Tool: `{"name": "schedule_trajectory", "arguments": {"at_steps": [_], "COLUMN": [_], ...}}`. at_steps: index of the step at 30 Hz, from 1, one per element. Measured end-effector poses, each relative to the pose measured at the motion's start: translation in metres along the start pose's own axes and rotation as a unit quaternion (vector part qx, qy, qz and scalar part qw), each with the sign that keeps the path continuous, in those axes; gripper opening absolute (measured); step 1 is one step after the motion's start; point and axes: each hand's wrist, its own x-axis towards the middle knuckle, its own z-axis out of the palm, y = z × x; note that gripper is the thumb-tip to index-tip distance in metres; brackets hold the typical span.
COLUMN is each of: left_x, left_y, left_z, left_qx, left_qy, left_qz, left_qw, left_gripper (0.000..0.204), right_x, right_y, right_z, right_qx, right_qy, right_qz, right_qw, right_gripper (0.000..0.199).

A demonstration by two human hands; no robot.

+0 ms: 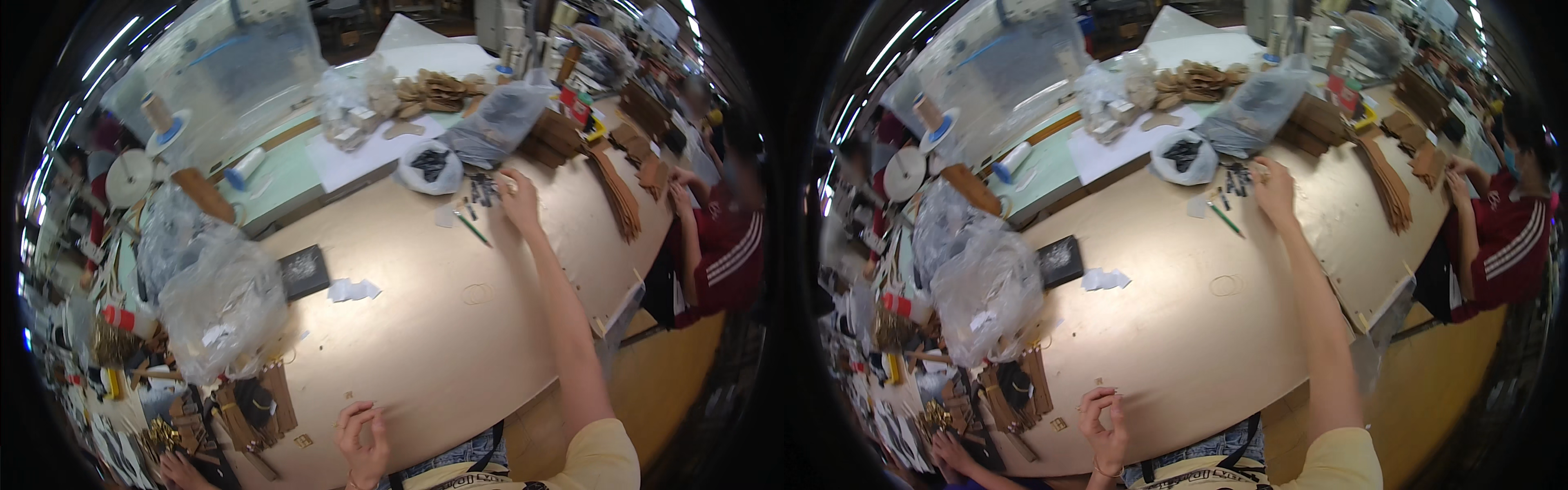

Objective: The person gathers dark leather strips, aligns them into a bundle, and secures them with a rubber band. They then attach a small white label to the bundle and place it on the table. Later, they handle a light-brown leather strap with a metal buckle, fold it, and set it aside.

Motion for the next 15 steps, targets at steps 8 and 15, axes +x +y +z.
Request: {"name": "schedule_trajectory", "arguments": {"at_steps": [8,15], "left_x": [0.024,0.021], "left_y": [0.021,0.028], "left_z": [0.029,0.047], "left_qx": [0.055,0.025], "left_qy": [0.007,-0.04], "left_qz": [0.044,0.036], "left_qw": [0.997,0.998], "left_gripper": [0.008,0.006], "right_x": [-0.005,0.024], "right_y": [0.004,0.083], "right_z": [0.026,-0.064], "right_qx": [-0.049,-0.191], "right_qy": [0.092,-0.278], "right_qz": [0.017,0.01], "right_qw": [0.994,0.941], "right_gripper": [0.036,0.057]}}
